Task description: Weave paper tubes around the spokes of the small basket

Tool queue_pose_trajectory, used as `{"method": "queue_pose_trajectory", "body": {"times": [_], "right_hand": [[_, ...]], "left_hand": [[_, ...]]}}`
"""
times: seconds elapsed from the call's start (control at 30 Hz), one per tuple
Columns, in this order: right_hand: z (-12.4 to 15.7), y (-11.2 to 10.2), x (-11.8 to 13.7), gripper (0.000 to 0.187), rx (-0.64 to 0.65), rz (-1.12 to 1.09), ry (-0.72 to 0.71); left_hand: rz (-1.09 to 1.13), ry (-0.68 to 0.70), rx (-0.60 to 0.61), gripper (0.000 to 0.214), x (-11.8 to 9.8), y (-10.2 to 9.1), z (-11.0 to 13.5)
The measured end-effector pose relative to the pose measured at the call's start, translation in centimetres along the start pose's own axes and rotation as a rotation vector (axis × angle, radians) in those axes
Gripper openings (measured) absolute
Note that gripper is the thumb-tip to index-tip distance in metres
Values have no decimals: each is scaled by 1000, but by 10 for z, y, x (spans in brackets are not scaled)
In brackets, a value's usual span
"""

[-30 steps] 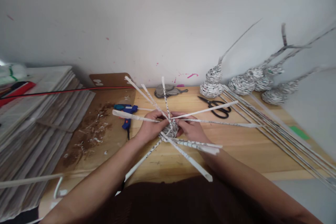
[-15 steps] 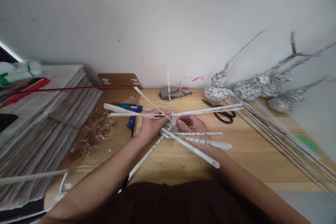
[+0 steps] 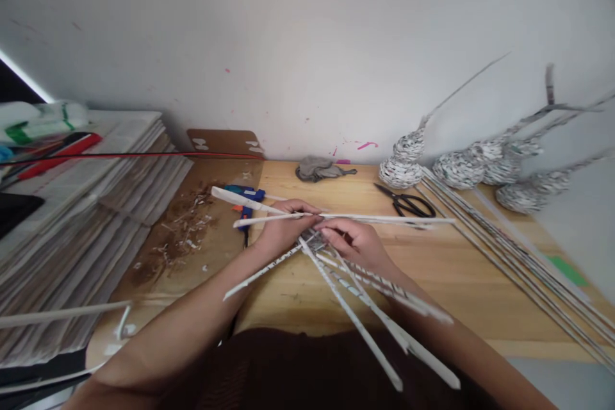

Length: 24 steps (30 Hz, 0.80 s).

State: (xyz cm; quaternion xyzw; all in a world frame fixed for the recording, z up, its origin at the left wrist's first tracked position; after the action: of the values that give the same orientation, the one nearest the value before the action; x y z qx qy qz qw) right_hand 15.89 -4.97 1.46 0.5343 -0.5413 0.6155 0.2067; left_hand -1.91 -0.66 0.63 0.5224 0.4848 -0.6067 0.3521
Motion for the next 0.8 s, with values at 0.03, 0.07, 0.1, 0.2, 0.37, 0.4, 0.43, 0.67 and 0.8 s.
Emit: {"method": "queue_pose_trajectory", "body": {"times": [0.03,0.07,0.1,0.2,0.37,0.4,0.43,0.67,0.8], "right_hand": [[-1,-1,1,18,63,19,2],[-2,-1,3,17,127,43,1],[-2,-1,5,16,184,74,-1],[-2,0,10,12,260,219,-28],[4,4,14,4,107,398,-171],[5,4,14,4,57,407,-197],[6,4,14,5,5,404,-220],[8,0,8,3,-169,225,-233],[5,5,10,13,92,151,-257]], "left_hand": [[-4,0,12,11,0,1,0],[-2,2,18,10,1,2,1],[2,8,25,9,1,2,1],[5,47,45,9,4,4,1],[12,59,61,12,6,4,0],[32,49,65,13,6,4,0],[59,37,70,15,5,4,-1],[128,-15,42,23,8,4,-5],[101,-19,60,17,8,3,-5]]}}
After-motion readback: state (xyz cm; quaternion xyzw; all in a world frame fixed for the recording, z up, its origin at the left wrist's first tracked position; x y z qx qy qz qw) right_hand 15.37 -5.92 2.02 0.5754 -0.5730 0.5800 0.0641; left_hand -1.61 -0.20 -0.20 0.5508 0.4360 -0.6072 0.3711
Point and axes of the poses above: each hand's wrist, its own z-axis away from the middle knuckle, its own y-axis out of the palm, x = y × z, the point moved 1 cm from there along -z, towards the middle knuckle, and after that the axes turned 7 degrees about x, right-handed, at the moved point
